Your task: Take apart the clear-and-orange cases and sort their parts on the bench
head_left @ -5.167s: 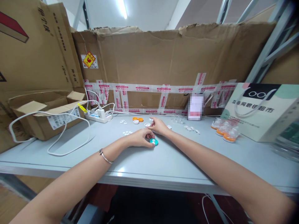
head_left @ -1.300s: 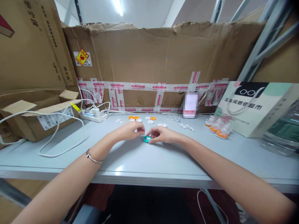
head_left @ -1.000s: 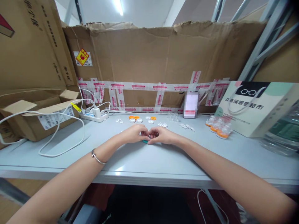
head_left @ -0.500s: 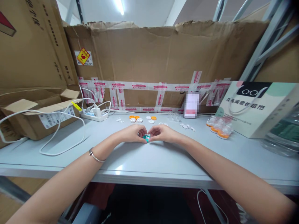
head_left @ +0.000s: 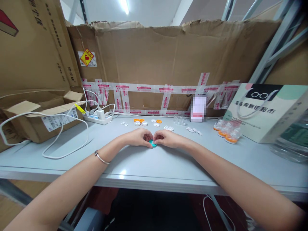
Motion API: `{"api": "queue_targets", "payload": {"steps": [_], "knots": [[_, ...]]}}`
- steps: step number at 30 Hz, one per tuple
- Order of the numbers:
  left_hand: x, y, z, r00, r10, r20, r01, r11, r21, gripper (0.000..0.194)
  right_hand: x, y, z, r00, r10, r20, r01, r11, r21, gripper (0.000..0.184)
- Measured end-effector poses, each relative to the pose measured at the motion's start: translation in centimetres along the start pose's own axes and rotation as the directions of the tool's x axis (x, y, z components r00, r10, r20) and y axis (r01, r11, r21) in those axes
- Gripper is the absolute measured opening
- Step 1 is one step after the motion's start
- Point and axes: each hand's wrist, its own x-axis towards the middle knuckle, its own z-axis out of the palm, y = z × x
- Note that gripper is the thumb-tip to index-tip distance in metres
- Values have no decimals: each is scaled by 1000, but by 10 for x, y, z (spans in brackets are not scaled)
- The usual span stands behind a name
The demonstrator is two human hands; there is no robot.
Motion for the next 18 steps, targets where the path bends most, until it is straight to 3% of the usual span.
{"api": "queue_targets", "payload": {"steps": [6,12,18], "knots": [[3,-1,0,999,-15,40,18,997,-74,39,5,0,-3,995,29,95,-22,997,-80,10],[3,-2,1,999,-15,30,17,997,-79,40,5,5,-3,999,5,33,-5,1000,-7,24],[3,0,1,999,-20,43,23,997,-74,37,3,-9,-4,999,50,14,-47,986,-162,14]]}}
